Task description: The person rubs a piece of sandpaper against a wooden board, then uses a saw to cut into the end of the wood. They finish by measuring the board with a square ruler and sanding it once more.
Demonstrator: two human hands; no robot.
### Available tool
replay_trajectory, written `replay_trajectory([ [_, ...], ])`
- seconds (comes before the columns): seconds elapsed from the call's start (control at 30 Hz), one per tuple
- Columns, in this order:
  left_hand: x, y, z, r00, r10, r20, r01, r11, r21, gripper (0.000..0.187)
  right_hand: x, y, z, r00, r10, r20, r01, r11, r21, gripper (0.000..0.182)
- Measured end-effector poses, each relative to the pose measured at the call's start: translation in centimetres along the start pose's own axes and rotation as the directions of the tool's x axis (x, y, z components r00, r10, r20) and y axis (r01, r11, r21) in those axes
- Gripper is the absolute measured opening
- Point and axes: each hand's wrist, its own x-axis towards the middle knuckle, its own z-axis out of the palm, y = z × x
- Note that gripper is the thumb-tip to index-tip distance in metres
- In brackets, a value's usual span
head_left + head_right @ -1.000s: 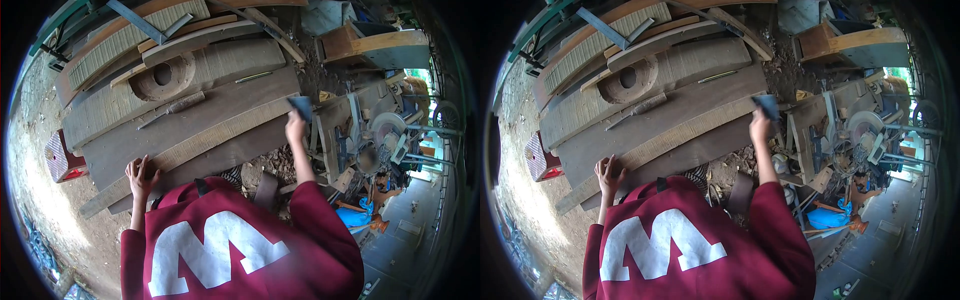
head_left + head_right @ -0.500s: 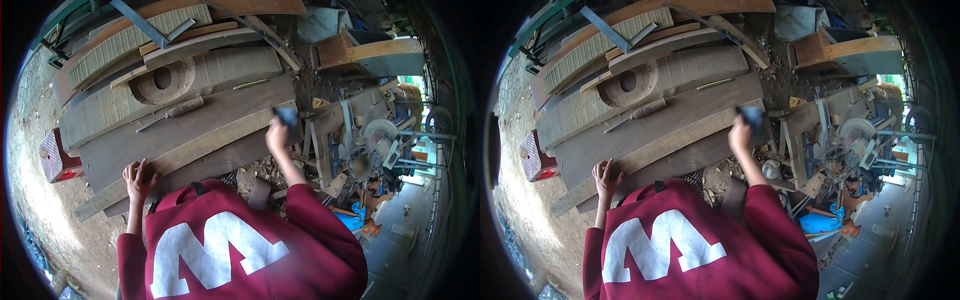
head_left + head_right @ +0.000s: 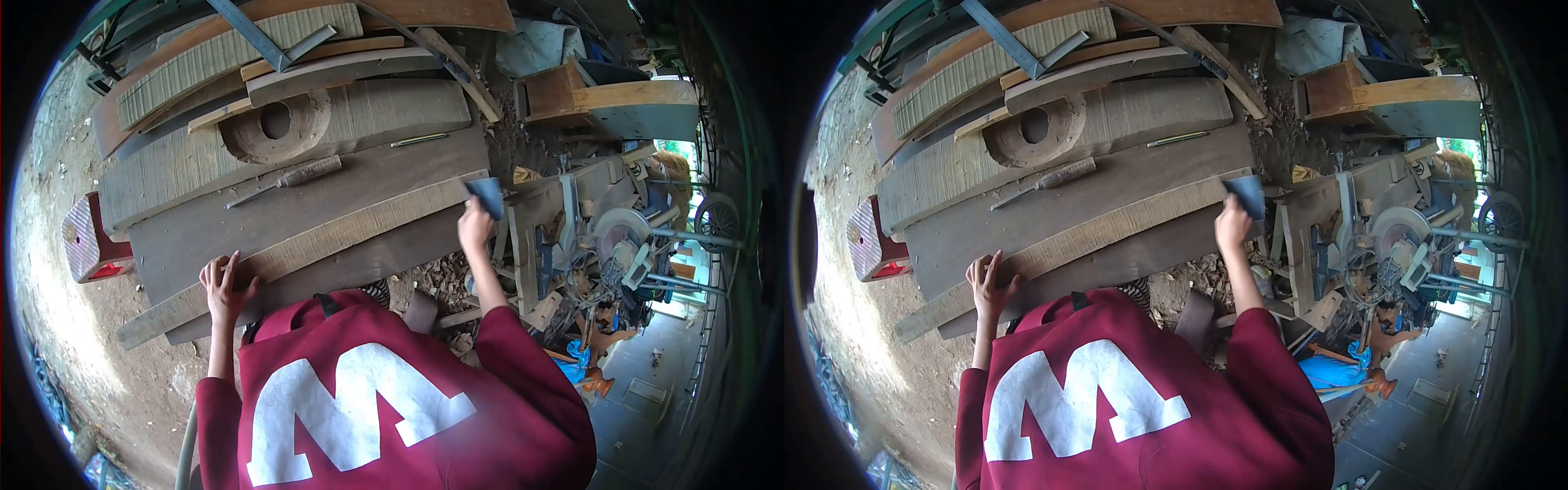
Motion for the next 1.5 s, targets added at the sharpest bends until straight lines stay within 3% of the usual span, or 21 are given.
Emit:
replay_trajectory([
  [0.1, -0.2, -0.2, 0.3, 1.000, 0.002, -0.017, -0.002, 1.000, -0.004, 0.062, -1.3, -2.1, 0.1, 0.985, -0.135, 0.106, 0.136, 0.991, -0.003, 0.018],
  [0.2, -0.2, -0.2, 0.4, 1.000, -0.003, -0.012, 0.003, 1.000, -0.006, 0.062, -4.0, -2.5, 1.6, 0.814, -0.542, -0.209, 0.570, 0.816, 0.101, 0.026],
  [0.27, 0.0, 0.1, 0.0, 1.000, -0.013, 0.000, 0.013, 1.000, 0.002, 0.062, -1.6, -0.9, 0.3, 0.973, -0.228, -0.041, 0.228, 0.974, 0.000, 0.024],
  [0.37, 0.2, 0.0, 0.1, 1.000, 0.000, -0.010, 0.000, 1.000, -0.008, 0.062, -1.0, -1.7, 1.1, 0.995, -0.095, 0.021, 0.097, 0.983, -0.158, 0.020],
  [0.47, 0.1, 0.1, 0.2, 1.000, -0.001, -0.013, 0.001, 1.000, -0.009, 0.061, -4.0, -3.6, 2.0, 0.756, -0.591, -0.282, 0.624, 0.780, 0.040, 0.028],
  [0.57, 0.1, 0.0, -0.1, 1.000, -0.002, -0.013, 0.002, 1.000, 0.001, 0.061, -1.1, -2.0, 1.6, 0.891, -0.403, -0.211, 0.413, 0.911, 0.004, 0.023],
  [0.63, -0.2, -0.2, 0.2, 0.999, 0.028, -0.034, -0.028, 0.999, 0.020, 0.058, 0.1, -2.4, 1.6, 0.996, 0.077, 0.054, -0.073, 0.994, -0.079, 0.023],
  [0.73, -0.4, -0.4, 0.1, 0.996, 0.085, -0.018, -0.082, 0.991, 0.101, 0.064, -4.4, -7.3, 2.2, 0.900, -0.397, -0.180, 0.410, 0.912, 0.036, 0.024],
  [0.8, -1.1, -1.4, 0.9, 0.995, 0.064, -0.078, -0.058, 0.996, 0.073, 0.068, -3.3, -5.4, 1.9, 0.850, -0.435, -0.296, 0.491, 0.859, 0.145, 0.018],
  [0.87, -1.4, -1.6, 1.5, 0.989, 0.018, -0.147, -0.012, 0.999, 0.039, 0.072, 0.3, -0.8, 3.0, 0.999, 0.039, -0.025, -0.038, 0.998, 0.044, 0.020],
  [0.93, -1.6, -1.6, 1.4, 0.992, -0.052, -0.115, 0.050, 0.998, -0.023, 0.077, 1.5, -1.7, 2.2, 0.974, 0.158, -0.164, -0.164, 0.986, -0.025, 0.012],
  [1.03, -1.5, -1.8, 1.4, 0.994, 0.000, -0.113, -0.001, 1.000, -0.009, 0.076, -4.3, -8.3, 2.2, 0.983, -0.151, -0.101, 0.172, 0.955, 0.241, 0.019],
  [1.07, -1.5, -1.7, 1.4, 0.995, 0.009, -0.099, -0.009, 1.000, -0.002, 0.076, -6.1, -9.8, 4.1, 0.822, -0.334, -0.462, 0.483, 0.838, 0.254, 0.019],
  [1.13, -1.1, -1.5, 1.3, 0.995, -0.010, -0.103, 0.010, 1.000, -0.003, 0.075, -6.9, -8.3, 3.1, 0.817, -0.431, -0.383, 0.555, 0.770, 0.316, 0.018],
  [1.2, -1.2, -1.5, 1.2, 0.994, 0.004, -0.112, -0.003, 1.000, 0.008, 0.075, -2.3, -3.1, 2.5, 0.969, -0.201, -0.144, 0.231, 0.942, 0.242, 0.016],
  [1.27, -1.4, -1.3, 1.2, 0.996, -0.014, -0.087, 0.014, 1.000, -0.003, 0.074, 2.7, 1.9, 3.1, 0.979, 0.132, -0.157, -0.117, 0.988, 0.100, 0.014],
  [1.33, -1.3, -1.5, 1.1, 0.997, -0.022, -0.077, 0.021, 1.000, -0.005, 0.074, 3.2, 1.6, 3.9, 0.979, 0.058, -0.193, -0.056, 0.998, 0.016, 0.015],
  [1.37, -1.4, -1.5, 1.2, 0.996, -0.001, -0.092, 0.001, 1.000, 0.003, 0.073, 1.2, -1.2, 4.8, 0.944, 0.062, -0.324, -0.020, 0.991, 0.130, 0.018],
  [1.43, -1.1, -1.6, 1.4, 0.994, 0.020, -0.108, -0.019, 1.000, 0.012, 0.072, -4.7, -8.7, 3.0, 0.984, 0.126, 0.124, -0.170, 0.860, 0.482, 0.022],
  [1.47, -1.1, -1.5, 1.3, 0.995, -0.001, -0.104, 0.001, 1.000, 0.003, 0.072, -7.9, -11.1, 4.2, 0.887, -0.284, -0.364, 0.384, 0.892, 0.240, 0.019],
  [1.5, -1.2, -1.5, 1.3, 0.995, -0.020, -0.097, 0.019, 1.000, -0.005, 0.071, -9.9, -12.6, 3.0, 0.852, -0.386, -0.354, 0.499, 0.802, 0.328, 0.019],
])
